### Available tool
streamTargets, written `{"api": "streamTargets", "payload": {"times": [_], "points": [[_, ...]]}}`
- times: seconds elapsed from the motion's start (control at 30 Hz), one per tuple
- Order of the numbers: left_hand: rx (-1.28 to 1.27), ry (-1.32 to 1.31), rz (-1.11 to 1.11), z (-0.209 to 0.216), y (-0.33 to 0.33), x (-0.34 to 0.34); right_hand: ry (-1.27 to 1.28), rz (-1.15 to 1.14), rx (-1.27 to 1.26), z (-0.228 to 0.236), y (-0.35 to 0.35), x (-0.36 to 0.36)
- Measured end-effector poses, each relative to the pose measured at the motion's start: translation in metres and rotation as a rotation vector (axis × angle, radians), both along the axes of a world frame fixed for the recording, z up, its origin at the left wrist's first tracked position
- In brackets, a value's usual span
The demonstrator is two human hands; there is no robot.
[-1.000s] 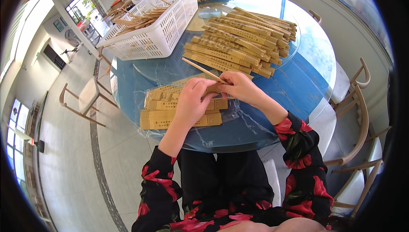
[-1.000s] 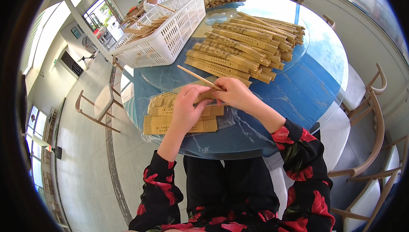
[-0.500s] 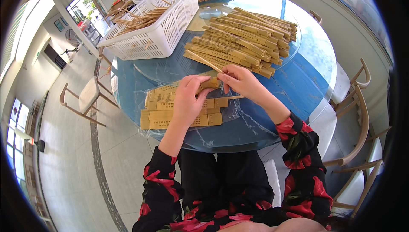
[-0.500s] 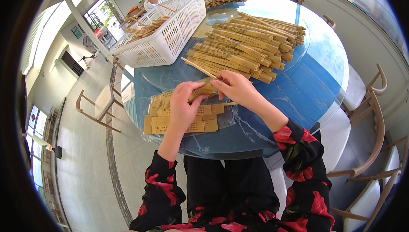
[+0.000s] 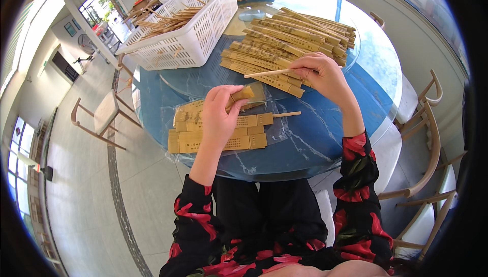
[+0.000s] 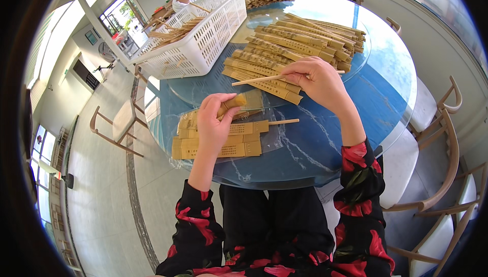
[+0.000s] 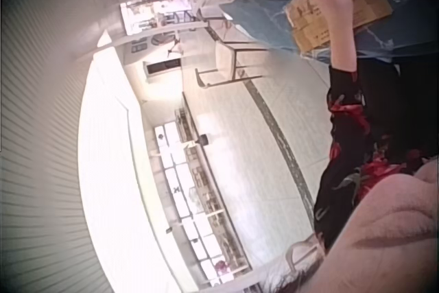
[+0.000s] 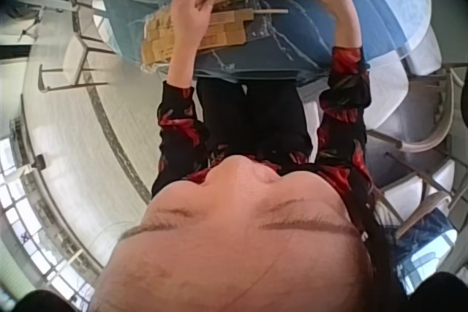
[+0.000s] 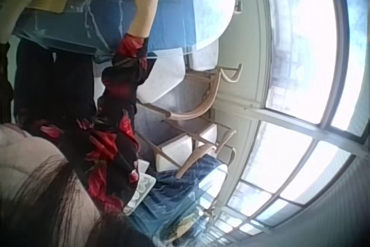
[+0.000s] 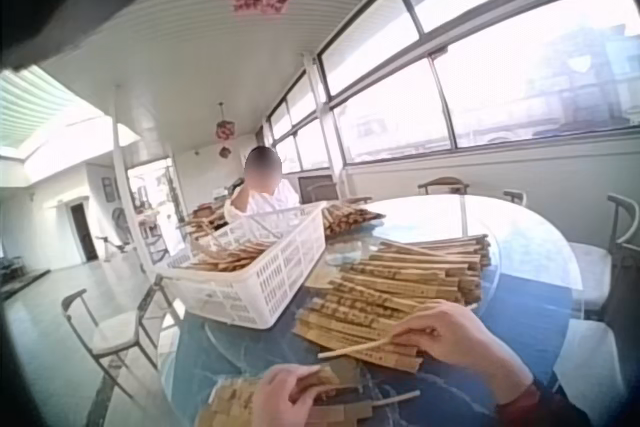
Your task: The person inserts wooden sticks into small paper sleeves at a round table. They repeatedly pick up sticks from a white basket, slide them into sleeves, and place the completed units on a growing stack. Another person is visible across the table performing similar actions.
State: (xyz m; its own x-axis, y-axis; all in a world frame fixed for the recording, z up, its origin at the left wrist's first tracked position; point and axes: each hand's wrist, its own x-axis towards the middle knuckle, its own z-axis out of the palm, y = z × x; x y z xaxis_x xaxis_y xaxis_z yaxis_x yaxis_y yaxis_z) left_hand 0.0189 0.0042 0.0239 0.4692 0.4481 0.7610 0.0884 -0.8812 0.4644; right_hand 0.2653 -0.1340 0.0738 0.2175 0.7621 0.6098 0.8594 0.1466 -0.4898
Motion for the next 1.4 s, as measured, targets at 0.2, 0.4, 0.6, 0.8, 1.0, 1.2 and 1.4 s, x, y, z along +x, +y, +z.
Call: {"api": "streamTargets", "payload": {"times": [0.2,0.4,0.6,0.8,1.0,1.2,1.4], "points": [[-0.040,0.003,-0.005,0.001,0.001,-0.001,-0.004,0.085,-0.110,-0.004,-0.001,0.010],[-0.016,0.015,0.002,0.000,0.002,-0.002,-0.084,0.077,-0.100,-0.011,0.002,0.008],[-0.017,0.021,0.003,0.001,0.000,-0.002,-0.130,-0.004,-0.140,-0.005,0.000,0.002],[0.034,0.088,-0.041,0.000,-0.001,0.000,-0.146,0.106,-0.153,-0.010,0.004,-0.002],[0.136,0.164,-0.052,0.000,-0.002,0.000,-0.139,0.134,-0.189,-0.015,0.007,-0.015],[0.148,0.178,-0.083,0.005,-0.007,0.003,-0.141,0.146,-0.195,-0.018,0.007,-0.020],[-0.009,0.120,-0.016,-0.008,0.004,0.001,-0.155,0.101,-0.157,-0.019,0.008,-0.024]]}}
